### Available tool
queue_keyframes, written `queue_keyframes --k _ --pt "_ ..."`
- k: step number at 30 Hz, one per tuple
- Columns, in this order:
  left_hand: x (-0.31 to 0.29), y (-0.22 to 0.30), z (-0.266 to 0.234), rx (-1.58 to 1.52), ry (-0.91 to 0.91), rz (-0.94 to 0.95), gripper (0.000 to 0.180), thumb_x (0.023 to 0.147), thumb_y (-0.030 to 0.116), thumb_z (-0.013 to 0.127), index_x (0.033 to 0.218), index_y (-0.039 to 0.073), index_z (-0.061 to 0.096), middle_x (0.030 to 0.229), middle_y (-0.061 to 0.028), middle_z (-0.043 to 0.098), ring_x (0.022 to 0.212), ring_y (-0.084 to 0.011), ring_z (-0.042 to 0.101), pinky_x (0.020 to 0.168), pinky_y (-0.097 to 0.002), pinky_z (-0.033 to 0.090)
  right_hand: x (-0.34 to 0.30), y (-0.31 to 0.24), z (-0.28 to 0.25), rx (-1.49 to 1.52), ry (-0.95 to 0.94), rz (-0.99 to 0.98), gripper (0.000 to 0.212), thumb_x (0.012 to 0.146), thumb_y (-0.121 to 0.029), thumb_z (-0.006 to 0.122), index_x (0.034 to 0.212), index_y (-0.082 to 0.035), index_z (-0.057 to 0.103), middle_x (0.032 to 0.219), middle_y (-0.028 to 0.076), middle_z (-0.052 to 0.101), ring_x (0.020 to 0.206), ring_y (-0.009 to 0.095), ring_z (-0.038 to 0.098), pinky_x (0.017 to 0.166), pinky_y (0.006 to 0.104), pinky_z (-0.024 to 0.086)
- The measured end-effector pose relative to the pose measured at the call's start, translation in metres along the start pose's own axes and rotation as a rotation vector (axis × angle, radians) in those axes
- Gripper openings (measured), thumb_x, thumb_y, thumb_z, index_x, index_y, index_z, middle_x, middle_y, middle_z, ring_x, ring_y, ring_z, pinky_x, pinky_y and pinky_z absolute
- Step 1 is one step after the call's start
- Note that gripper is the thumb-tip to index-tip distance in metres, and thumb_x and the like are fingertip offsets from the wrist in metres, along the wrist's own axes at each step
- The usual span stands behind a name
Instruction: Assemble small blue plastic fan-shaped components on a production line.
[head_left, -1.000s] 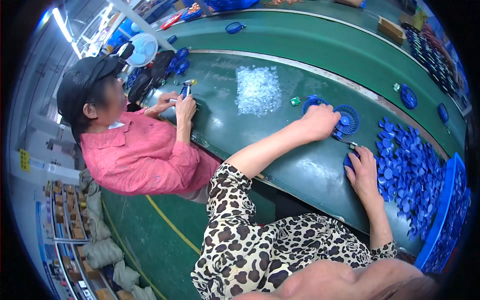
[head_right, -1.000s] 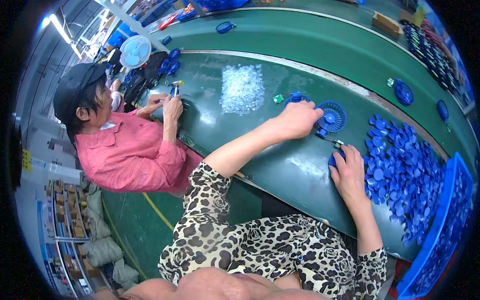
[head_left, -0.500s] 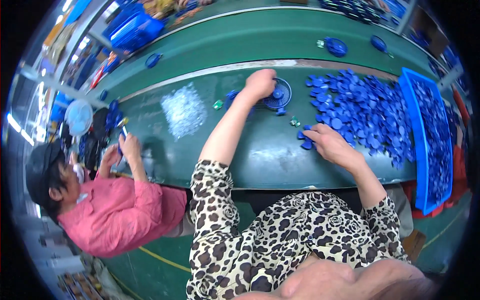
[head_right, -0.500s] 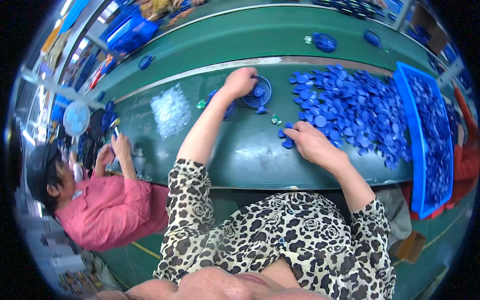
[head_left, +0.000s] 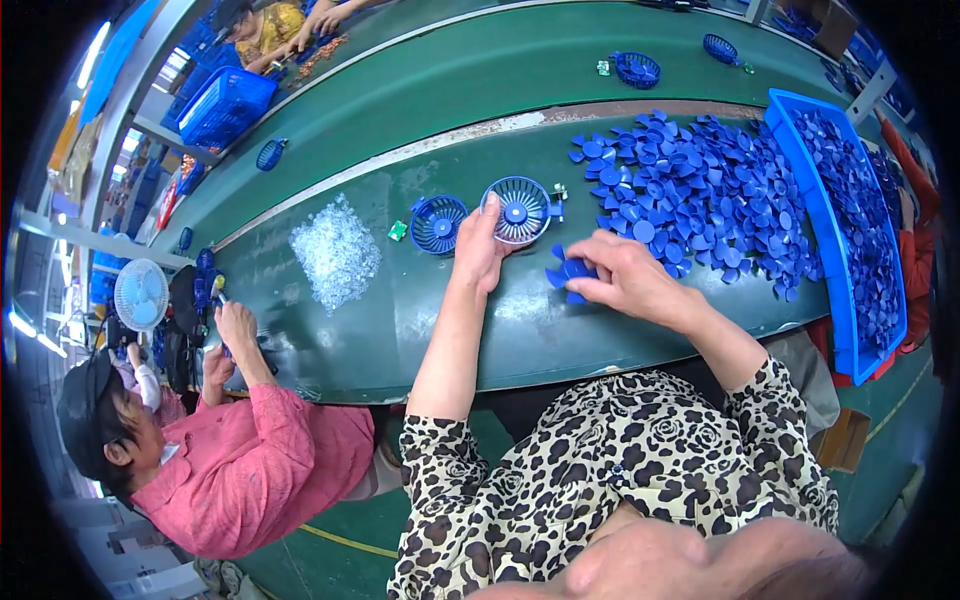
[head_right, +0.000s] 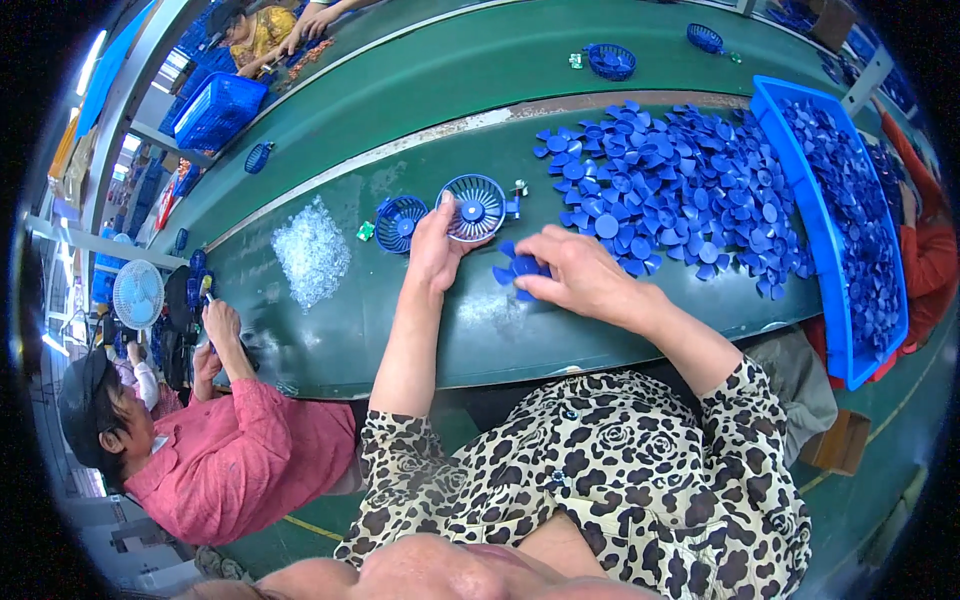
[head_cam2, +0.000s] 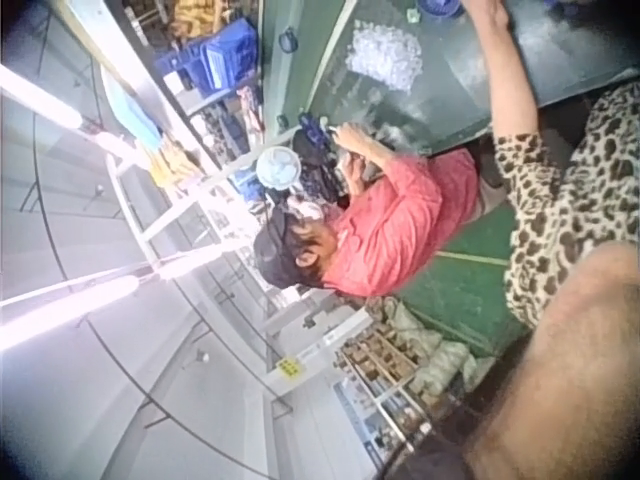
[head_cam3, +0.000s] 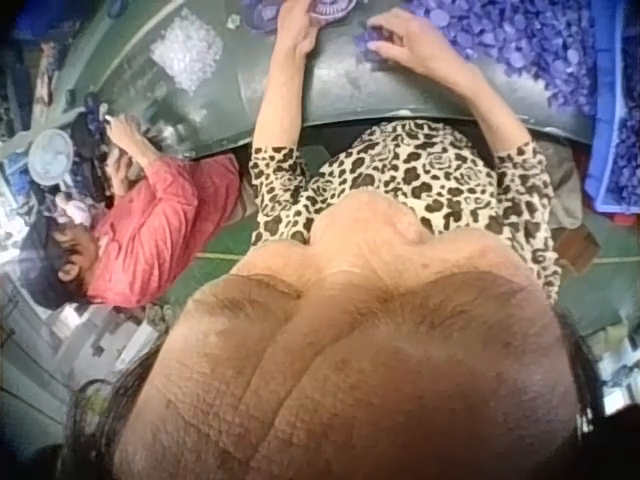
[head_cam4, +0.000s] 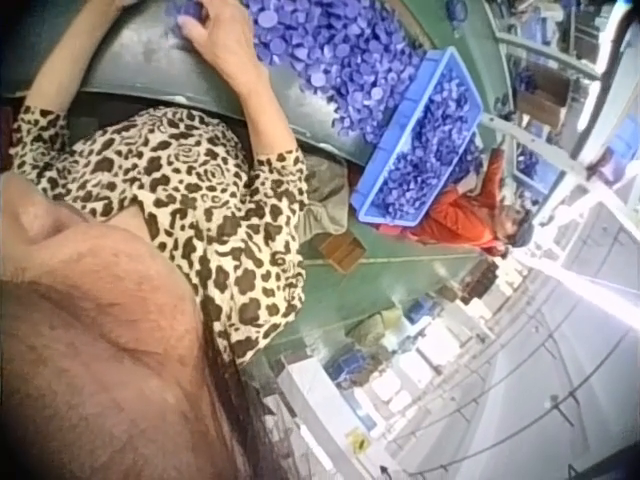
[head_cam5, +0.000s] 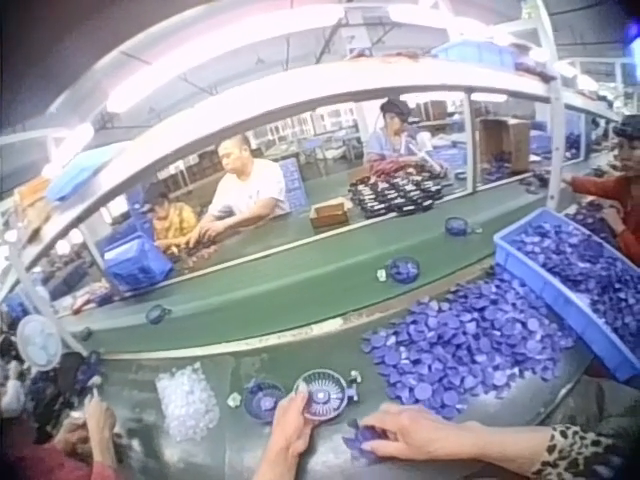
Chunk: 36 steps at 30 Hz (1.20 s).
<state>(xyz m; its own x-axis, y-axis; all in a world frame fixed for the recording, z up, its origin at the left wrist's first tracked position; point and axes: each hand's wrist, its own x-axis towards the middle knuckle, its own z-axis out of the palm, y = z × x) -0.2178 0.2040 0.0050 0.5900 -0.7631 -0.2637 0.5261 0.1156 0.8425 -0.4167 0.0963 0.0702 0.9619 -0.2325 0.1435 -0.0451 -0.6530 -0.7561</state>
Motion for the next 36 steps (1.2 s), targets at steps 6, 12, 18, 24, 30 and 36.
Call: queue_keyframes --k 6,12,18,24,30,36 --pt "-0.006 -0.003 0.01 -0.03 -0.114 0.001 0.043 0.098 0.043 0.044 0.104 0.004 0.061 0.098 -0.007 0.065 0.084 -0.0142 0.064 0.073 -0.0313 0.055 0.038 0.001 0.011 -0.316 0.286 -0.184 0.034 0.076 -0.018 0.072 0.105 -0.005 0.059 0.082 0.011 0.052 0.066 0.028 0.058 0.056 0.039 0.047" --pt "-0.014 -0.008 0.017 0.007 -0.174 0.069 0.028 0.095 0.029 0.058 0.108 0.005 0.057 0.094 -0.0015 0.061 0.083 -0.0078 0.057 0.073 -0.0246 0.049 0.061 0.007 0.02 -0.521 0.216 -0.128 0.031 0.077 -0.017 0.07 0.103 -0.007 0.056 0.087 0.011 0.052 0.073 0.031 0.06 0.057 0.0411 0.049" --pt "-0.013 -0.008 0.012 0.377 0.013 0.341 0.032 0.087 0.014 0.065 0.113 -0.002 0.056 0.097 -0.0065 0.063 0.086 -0.0126 0.058 0.08 -0.0276 0.048 0.062 0.014 0.025 -0.349 0.32 -0.296 0.036 0.075 -0.01 0.069 0.109 -0.006 0.055 0.093 0.013 0.052 0.084 0.032 0.058 0.065 0.0415 0.05" --pt "-0.019 -0.002 0.014 0.6 -0.026 0.501 0.036 0.085 0.018 0.067 0.111 -0.003 0.055 0.094 -0.0097 0.065 0.084 -0.0142 0.059 0.078 -0.0287 0.048 0.073 0.024 -0.016 -0.376 0.179 -0.294 0.05 0.07 -0.025 0.076 0.11 -0.001 0.059 0.102 0.016 0.061 0.1 0.032 0.055 0.084 0.0419 0.044" --pt "-0.028 0.016 0.012 0.646 -0.039 0.456 0.031 0.082 0.016 0.069 0.105 -0.002 0.058 0.09 -0.0055 0.063 0.082 -0.0108 0.057 0.074 -0.0265 0.048 0.084 0.033 -0.004 -0.066 -0.039 -0.068 0.042 0.072 -0.032 0.076 0.092 0.001 0.059 0.078 0.018 0.062 0.072 0.035 0.061 0.064 0.0399 0.046" --pt "-0.007 0.026 -0.006 0.802 0.364 0.708 0.028 0.089 0.016 0.063 0.112 0.0 0.059 0.096 -0.0085 0.065 0.085 -0.0156 0.061 0.078 -0.0295 0.049 0.137 0.066 -0.008 0.126 -0.058 0.227 0.039 0.076 -0.032 0.076 0.089 0.003 0.065 0.075 0.005 0.064 0.066 0.011 0.055 0.058 0.03 0.047"
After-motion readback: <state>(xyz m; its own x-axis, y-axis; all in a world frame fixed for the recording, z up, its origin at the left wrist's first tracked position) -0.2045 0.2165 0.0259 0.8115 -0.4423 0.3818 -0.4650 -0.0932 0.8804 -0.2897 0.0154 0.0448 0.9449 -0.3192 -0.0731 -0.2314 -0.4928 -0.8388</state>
